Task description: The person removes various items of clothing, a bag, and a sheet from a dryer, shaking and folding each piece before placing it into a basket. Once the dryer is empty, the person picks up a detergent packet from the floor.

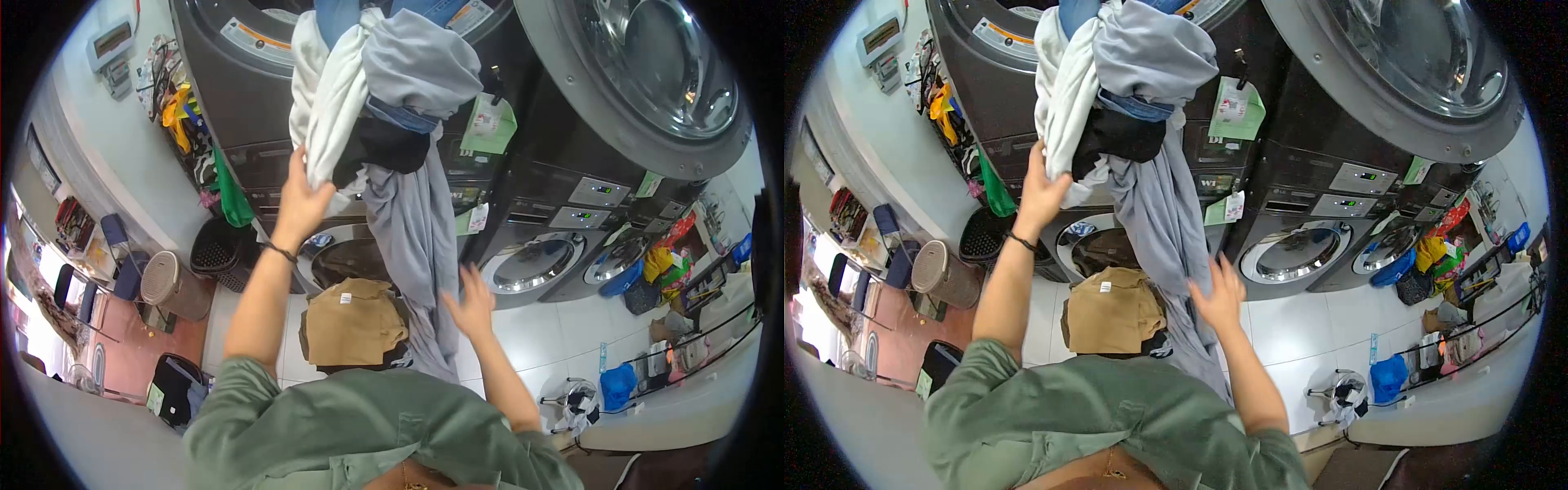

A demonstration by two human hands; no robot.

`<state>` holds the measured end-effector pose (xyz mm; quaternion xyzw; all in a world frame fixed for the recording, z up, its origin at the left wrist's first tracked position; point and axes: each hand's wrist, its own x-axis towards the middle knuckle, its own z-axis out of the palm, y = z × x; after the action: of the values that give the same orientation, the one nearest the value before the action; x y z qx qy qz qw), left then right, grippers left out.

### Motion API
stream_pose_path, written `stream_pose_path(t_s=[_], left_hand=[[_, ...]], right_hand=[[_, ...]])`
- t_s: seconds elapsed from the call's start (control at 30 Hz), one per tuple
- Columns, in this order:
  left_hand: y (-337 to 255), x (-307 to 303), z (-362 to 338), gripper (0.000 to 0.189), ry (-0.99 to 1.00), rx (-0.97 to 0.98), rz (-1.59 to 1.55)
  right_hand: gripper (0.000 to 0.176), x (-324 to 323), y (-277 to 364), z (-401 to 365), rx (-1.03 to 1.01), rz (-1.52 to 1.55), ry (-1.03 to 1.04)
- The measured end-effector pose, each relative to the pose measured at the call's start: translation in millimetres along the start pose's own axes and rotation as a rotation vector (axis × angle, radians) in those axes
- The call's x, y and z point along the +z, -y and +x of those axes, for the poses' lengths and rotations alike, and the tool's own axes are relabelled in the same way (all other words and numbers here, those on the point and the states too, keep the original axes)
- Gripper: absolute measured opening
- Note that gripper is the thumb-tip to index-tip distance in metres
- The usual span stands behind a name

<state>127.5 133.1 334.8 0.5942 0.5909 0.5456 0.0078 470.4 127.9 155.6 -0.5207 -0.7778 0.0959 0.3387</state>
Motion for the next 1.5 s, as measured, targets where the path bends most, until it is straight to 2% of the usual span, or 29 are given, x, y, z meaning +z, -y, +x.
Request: stream_pose_path(t_s=[0.03,0.07,0.13,0.2,0.3,0.33,0.37,0.47,0.57,0.6,0.67,0.73,0.8,0.83,0.87,0.9,0.93,0.97,1.03,1.1,1.17,1.2,1.27,1.3,1.33,1.37,1.4,1.47,1.5], left_hand=[[-0.6,3.9,-8.8,0.072,-0.071,0.028,-0.080],[-21.3,-0.2,-14.3,0.075,-0.011,-0.046,-0.191],[-19.0,6.7,-16.8,0.077,-0.182,0.191,0.053],[-37.8,5.9,-18.8,0.078,-0.276,0.418,0.310],[-57.9,8.9,4.8,0.068,-0.108,0.680,0.527],[-58.5,12.4,18.9,0.067,-0.040,0.753,0.547],[-59.7,17.1,29.6,0.067,-0.101,0.831,0.634],[-80.0,12.5,64.9,0.048,-0.125,1.033,0.718],[-114.2,0.5,100.1,0.032,-0.052,1.165,0.661],[-127.8,-4.8,110.5,0.030,-0.050,1.185,0.702],[-149.3,-11.8,137.9,0.025,-0.072,1.222,0.754],[-166.6,-15.9,161.3,0.022,-0.080,1.235,0.831],[-177.8,-19.9,189.6,0.019,-0.209,1.254,0.824],[-176.9,-20.0,216.4,0.012,-0.256,1.276,0.770],[-186.8,-28.0,212.2,0.025,-0.178,1.310,0.670],[-209.8,-27.4,196.3,0.004,-0.283,1.303,0.871],[-213.6,-22.0,201.5,0.004,-0.347,1.229,0.903],[-212.4,-21.4,218.8,0.004,-0.394,1.115,0.982],[-210.2,-25.9,236.5,0.006,-0.445,1.041,0.760],[-209.0,-26.5,232.7,0.015,-0.348,0.988,0.672],[-211.6,-22.6,211.8,0.019,-0.102,1.056,0.814],[-212.1,-16.3,195.0,0.023,0.037,1.046,0.906],[-202.8,-0.6,165.0,0.021,0.264,0.912,0.963],[-153.3,15.2,197.5,0.048,0.350,1.089,0.832],[-145.4,22.8,191.1,0.064,0.457,0.924,0.913],[-136.8,30.8,178.2,0.061,0.434,0.906,0.858],[-127.0,34.8,163.1,0.058,0.408,0.876,0.812],[-113.6,39.4,139.8,0.058,0.322,0.896,0.859],[-105.8,41.1,125.7,0.057,0.281,0.903,0.882]], right_hand=[[0.074,-0.2,33.2,39.0,-0.084,0.067,-0.093],[0.085,-2.3,64.8,74.8,-0.079,0.171,-0.119],[0.095,3.3,118.9,132.3,-0.035,0.186,-0.261],[0.093,11.6,160.7,173.3,0.087,0.159,-0.314],[0.076,15.0,178.4,203.0,0.244,0.665,-0.012],[0.061,22.4,176.4,202.3,0.165,0.641,-0.075],[0.057,13.2,180.6,191.0,0.185,0.505,-0.017],[0.051,-43.3,198.4,144.7,0.188,0.227,0.093],[0.050,-90.1,194.5,111.2,0.110,0.293,0.125],[0.048,-99.4,188.7,97.8,0.050,0.366,0.123],[0.040,-133.4,187.1,57.4,0.111,0.328,0.270],[0.029,-140.7,156.3,14.7,0.058,0.244,0.225],[0.016,-143.9,129.4,-43.2,-0.394,0.076,0.029],[0.013,-139.0,107.3,-77.6,-0.212,0.171,-0.028],[0.013,-136.9,81.7,-108.3,-0.025,0.262,-0.079],[0.018,-148.8,58.3,-129.0,0.002,0.073,0.049],[0.022,-160.6,35.1,-156.7,0.038,-0.106,0.184],[0.023,-156.4,7.2,-198.3,0.230,-0.176,0.180],[0.023,-134.5,-62.7,-299.9,0.596,-0.298,0.176],[0.030,-125.0,-91.0,-363.0,0.914,-0.313,0.247],[0.047,-126.3,-95.0,-396.2,1.192,-0.257,0.373],[0.054,-119.0,-102.2,-405.2,1.262,-0.246,0.300],[0.050,-126.9,-94.5,-371.8,1.322,-0.143,0.267],[0.041,-105.2,-132.0,-393.5,1.153,0.015,-0.003],[0.034,-125.0,-110.5,-356.0,1.140,0.241,-0.112],[0.031,-135.2,-116.6,-337.9,1.084,0.208,-0.117],[0.034,-160.9,-85.8,-295.9,1.081,0.259,-0.225],[0.031,-195.8,-56.9,-246.4,0.850,0.626,-0.479],[0.034,-219.7,-33.8,-221.8,0.858,0.694,-0.480]])
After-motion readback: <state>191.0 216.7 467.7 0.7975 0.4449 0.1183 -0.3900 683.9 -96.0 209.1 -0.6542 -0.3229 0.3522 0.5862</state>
